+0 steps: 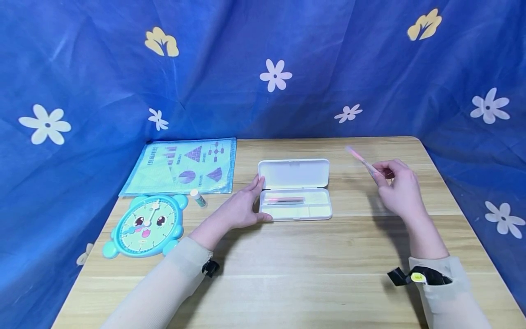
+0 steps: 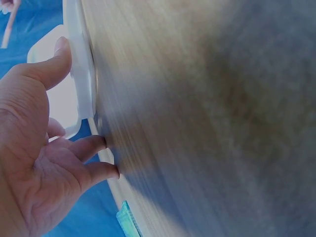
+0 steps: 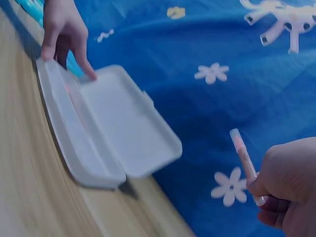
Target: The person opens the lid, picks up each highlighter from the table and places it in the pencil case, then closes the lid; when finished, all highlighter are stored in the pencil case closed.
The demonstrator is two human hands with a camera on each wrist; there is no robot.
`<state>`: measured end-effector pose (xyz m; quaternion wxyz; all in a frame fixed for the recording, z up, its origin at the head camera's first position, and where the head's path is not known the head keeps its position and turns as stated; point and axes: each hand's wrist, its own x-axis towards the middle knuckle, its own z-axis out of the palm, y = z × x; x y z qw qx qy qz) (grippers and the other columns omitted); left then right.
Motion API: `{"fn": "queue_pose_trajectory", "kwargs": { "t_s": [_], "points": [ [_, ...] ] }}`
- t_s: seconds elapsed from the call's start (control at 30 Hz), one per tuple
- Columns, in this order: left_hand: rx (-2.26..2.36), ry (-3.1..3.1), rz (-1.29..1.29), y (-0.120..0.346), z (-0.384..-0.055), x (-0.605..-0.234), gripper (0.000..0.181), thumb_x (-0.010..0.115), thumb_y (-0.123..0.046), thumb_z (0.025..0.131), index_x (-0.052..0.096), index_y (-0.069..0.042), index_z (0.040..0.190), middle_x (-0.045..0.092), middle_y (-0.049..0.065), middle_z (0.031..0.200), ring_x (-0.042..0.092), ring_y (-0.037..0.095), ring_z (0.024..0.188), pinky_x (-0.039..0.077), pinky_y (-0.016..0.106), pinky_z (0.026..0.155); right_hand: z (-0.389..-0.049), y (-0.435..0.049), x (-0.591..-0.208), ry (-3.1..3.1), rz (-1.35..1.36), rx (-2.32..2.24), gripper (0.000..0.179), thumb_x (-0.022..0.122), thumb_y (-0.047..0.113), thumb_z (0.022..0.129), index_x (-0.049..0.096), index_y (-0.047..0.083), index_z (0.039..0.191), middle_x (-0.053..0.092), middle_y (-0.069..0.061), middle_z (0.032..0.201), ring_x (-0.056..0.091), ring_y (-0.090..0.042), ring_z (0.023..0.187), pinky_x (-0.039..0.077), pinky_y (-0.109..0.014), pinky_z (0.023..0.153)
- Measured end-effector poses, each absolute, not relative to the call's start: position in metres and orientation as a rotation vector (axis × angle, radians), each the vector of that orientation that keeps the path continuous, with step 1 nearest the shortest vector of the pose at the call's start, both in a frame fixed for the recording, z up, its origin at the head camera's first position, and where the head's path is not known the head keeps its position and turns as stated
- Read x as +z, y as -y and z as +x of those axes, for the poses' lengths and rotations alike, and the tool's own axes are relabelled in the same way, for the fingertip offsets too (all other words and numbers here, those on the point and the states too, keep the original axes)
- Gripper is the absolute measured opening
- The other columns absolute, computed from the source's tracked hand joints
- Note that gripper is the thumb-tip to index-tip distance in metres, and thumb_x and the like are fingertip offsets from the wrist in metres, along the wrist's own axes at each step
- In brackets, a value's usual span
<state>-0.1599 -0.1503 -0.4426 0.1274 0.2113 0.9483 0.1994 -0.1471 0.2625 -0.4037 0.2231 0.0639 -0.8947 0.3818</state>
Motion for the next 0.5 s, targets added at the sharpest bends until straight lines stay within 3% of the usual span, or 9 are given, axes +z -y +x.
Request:
{"fn": "queue_pose_trajectory", "kwargs": {
  "t_s": [0.27,0.5],
  "points": [
    [0.585,-2.763,0.615,0.151,-0.16,-0.444,0.127,0.086,-0.061,0.081,0.01,-0.01,0.17,0.007,0.015,0.174,0.034,0.045,0.151,0.029,0.051,0.124,-0.146,-0.231,-0.39,2.424,0.289,1.088,0.017,0.073,-0.01,0.09,0.077,-0.003,0.104,0.067,-0.011,0.086,0.059,-0.023,0.083,0.037,-0.035,0.085],
    [0.579,-2.755,0.607,0.15,-0.159,-0.442,0.127,0.086,-0.061,0.081,0.009,-0.011,0.17,0.006,0.014,0.174,0.034,0.045,0.151,0.029,0.052,0.124,-0.147,-0.208,-0.39,2.442,0.443,1.141,0.019,0.072,-0.012,0.092,0.076,-0.002,0.107,0.067,-0.01,0.089,0.06,-0.023,0.085,0.043,-0.031,0.076]
  ]
}}
